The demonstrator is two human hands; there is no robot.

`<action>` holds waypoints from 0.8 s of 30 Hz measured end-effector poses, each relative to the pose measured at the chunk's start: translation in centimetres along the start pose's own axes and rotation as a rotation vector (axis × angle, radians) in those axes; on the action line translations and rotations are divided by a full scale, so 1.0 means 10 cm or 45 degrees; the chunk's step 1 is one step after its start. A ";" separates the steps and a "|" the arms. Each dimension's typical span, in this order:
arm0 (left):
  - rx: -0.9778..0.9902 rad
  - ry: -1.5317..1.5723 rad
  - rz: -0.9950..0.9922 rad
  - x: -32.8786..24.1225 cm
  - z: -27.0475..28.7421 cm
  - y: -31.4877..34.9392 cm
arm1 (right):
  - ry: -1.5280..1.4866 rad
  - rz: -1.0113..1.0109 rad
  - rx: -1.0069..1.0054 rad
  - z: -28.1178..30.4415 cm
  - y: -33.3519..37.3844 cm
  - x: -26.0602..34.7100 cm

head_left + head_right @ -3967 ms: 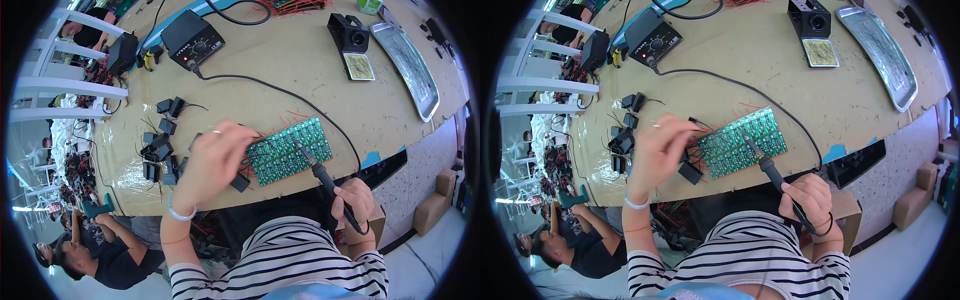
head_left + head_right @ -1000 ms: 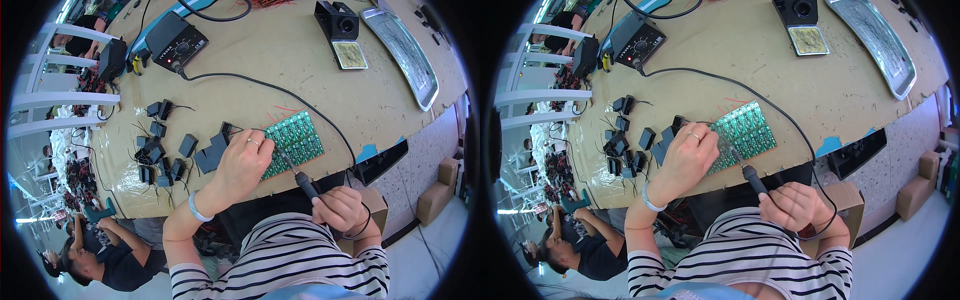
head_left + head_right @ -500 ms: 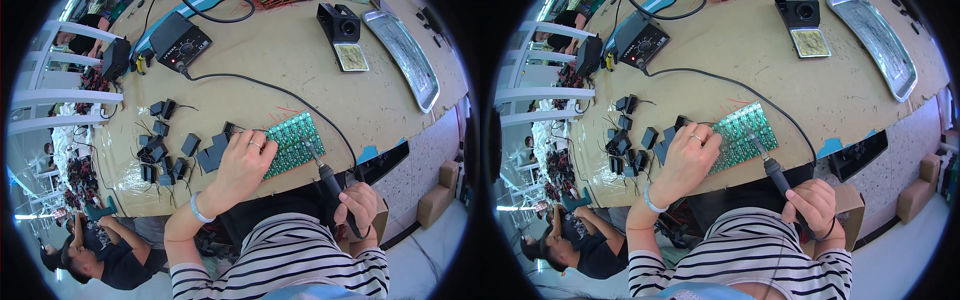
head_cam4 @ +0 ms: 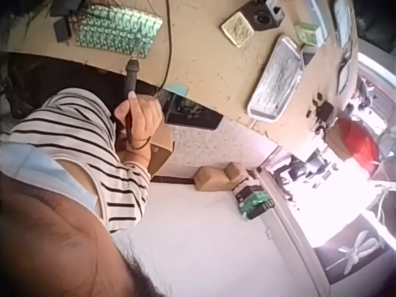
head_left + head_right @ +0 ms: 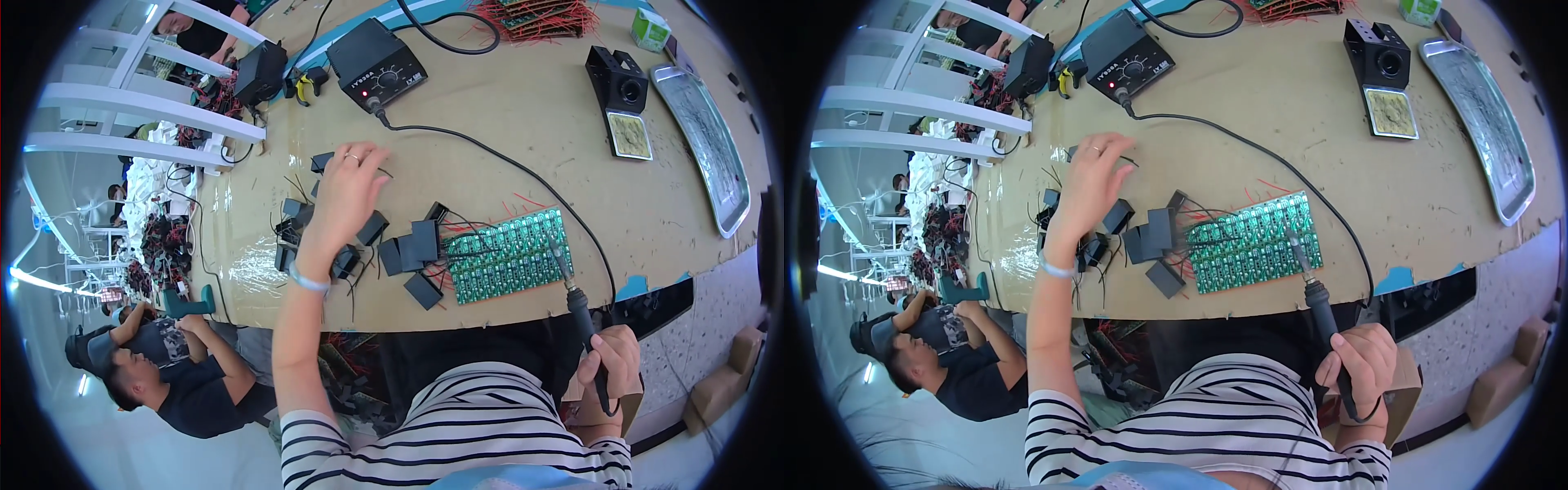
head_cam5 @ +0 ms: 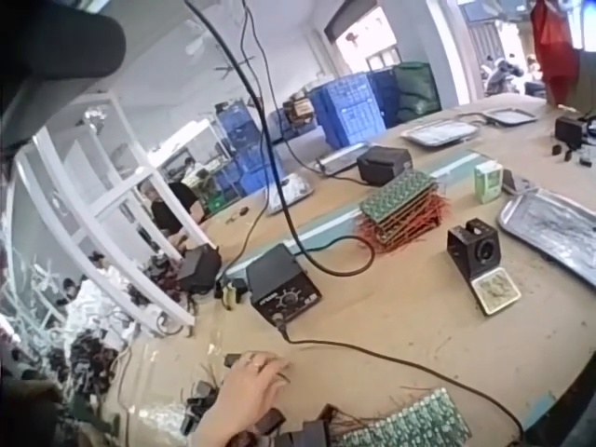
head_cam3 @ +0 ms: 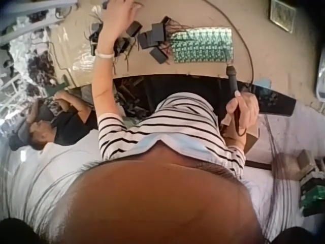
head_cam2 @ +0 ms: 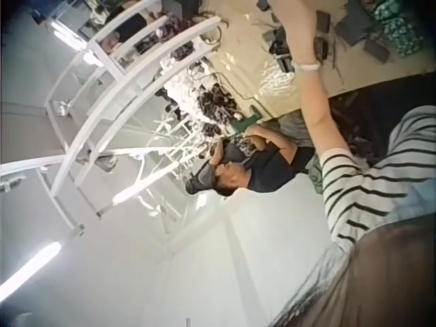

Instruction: Soldering electronic components onto a green circuit board.

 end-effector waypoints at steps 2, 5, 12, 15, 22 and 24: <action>0.089 0.018 -0.109 0.16 -0.09 0.00 | -0.008 0.015 0.000 -0.01 -0.01 0.01; 0.193 0.128 -0.097 0.23 -0.17 -0.06 | -0.005 0.019 -0.005 -0.02 -0.03 0.04; 0.080 0.478 0.092 0.10 -0.10 0.00 | -0.032 -0.014 -0.007 -0.05 -0.07 0.00; 0.272 0.500 -0.006 0.04 -0.10 -0.02 | -0.012 -0.019 0.011 -0.04 -0.06 -0.01; 0.283 0.186 -0.255 0.06 -0.07 0.01 | -0.034 -0.028 0.007 -0.05 -0.04 -0.04; 0.212 0.057 -0.372 0.20 -0.17 0.06 | -0.037 -0.022 0.012 -0.04 -0.05 -0.05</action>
Point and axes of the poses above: each hand's wrist, its own y-axis away from the middle knuckle, its own z-axis out of the back of the hand, x = y × z, the point moved 3 cm from there along -y, towards the middle knuckle
